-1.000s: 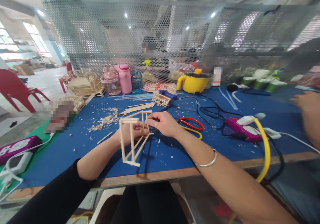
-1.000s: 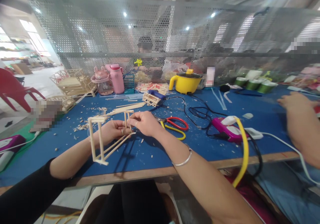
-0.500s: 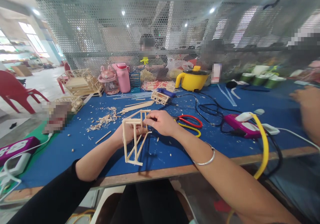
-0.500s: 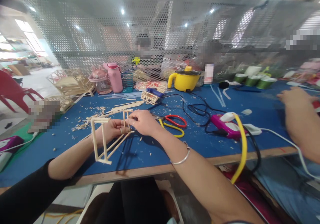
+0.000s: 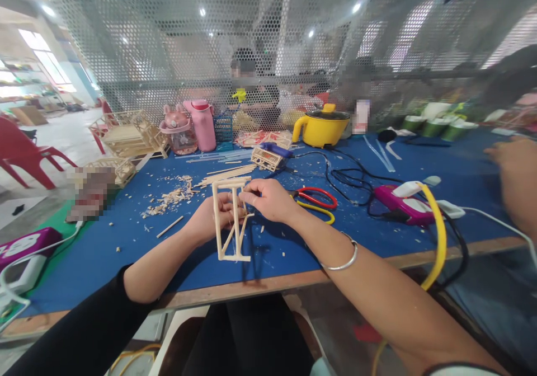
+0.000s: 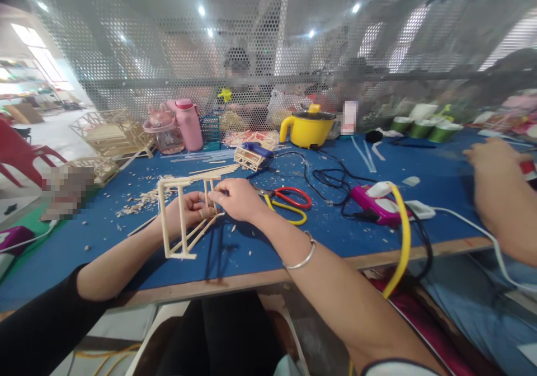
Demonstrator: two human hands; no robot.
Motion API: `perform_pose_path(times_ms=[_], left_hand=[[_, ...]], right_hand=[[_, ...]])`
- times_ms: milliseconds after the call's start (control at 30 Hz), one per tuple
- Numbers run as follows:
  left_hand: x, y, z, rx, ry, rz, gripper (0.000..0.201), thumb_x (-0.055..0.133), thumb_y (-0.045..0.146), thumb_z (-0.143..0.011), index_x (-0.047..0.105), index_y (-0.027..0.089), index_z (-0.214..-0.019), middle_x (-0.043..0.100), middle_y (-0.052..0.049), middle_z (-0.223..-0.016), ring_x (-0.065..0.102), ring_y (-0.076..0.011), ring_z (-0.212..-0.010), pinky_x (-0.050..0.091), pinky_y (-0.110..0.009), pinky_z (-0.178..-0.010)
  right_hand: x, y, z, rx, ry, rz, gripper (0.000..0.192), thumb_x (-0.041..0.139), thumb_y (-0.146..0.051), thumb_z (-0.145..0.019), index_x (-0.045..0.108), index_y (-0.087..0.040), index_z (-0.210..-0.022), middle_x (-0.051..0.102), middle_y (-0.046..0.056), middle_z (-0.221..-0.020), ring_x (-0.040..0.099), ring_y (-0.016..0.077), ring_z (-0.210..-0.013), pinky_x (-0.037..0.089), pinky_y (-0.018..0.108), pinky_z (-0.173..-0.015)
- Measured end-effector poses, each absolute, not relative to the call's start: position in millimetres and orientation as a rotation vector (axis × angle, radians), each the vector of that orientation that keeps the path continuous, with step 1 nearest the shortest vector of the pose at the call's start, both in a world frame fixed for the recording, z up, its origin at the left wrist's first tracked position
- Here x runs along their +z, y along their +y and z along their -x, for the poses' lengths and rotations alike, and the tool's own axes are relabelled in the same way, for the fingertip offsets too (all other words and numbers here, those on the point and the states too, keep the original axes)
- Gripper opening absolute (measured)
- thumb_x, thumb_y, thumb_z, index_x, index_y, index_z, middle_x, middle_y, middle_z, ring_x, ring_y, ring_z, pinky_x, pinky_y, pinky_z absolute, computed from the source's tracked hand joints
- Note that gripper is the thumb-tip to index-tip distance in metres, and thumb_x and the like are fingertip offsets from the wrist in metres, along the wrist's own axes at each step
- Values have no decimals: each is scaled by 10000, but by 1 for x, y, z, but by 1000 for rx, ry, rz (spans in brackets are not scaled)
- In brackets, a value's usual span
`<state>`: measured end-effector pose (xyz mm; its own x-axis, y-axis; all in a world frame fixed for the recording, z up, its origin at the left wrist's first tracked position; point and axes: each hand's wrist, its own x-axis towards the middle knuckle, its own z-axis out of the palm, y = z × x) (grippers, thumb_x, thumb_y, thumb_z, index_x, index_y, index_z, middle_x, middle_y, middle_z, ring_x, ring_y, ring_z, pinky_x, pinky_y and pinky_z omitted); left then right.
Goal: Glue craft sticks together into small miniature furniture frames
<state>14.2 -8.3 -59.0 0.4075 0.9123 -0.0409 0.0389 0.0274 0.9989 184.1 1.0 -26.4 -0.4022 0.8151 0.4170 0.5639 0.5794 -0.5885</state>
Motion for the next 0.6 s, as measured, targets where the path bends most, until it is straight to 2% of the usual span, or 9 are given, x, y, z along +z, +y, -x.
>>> perform_pose_path(times_ms=[167, 400, 533, 600], left_hand=[[-59, -9, -14, 892, 944, -1404, 369, 732, 382, -659, 542, 165, -889, 669, 3, -637, 605, -111, -525, 456, -200, -496], [-53, -17, -15, 935, 1037, -1670, 562, 679, 332, -693, 495, 172, -1199, 647, 29, -600, 595, -143, -534, 430, -222, -501], [-48, -22, -12, 897, 1189, -1944, 429, 648, 347, -718, 597, 203, -1119, 685, 7, -697, 617, -172, -640, 461, -266, -624], [-49, -21, -10, 901, 1245, -2046, 371, 658, 362, -711, 639, 214, -1051, 696, -6, -782, 616, -180, -698, 465, -286, -677]], right_hand=[[-27, 0, -183, 540, -2074, 1141, 223, 526, -287, -811, 634, -128, -698, 566, -7, -619, 460, 101, -576, 315, 220, -549], [-37, 1, -176, 553, -2127, 1063, 157, 498, -209, -825, 626, -149, -756, 625, 10, -703, 533, 125, -653, 366, 220, -608], [-40, 4, -175, 549, -2160, 995, 161, 486, -177, -831, 644, -146, -829, 653, 35, -793, 567, 137, -718, 385, 221, -646], [-40, 4, -175, 540, -2174, 1008, 171, 485, -184, -837, 648, -142, -811, 653, 38, -778, 564, 138, -710, 379, 224, -643]])
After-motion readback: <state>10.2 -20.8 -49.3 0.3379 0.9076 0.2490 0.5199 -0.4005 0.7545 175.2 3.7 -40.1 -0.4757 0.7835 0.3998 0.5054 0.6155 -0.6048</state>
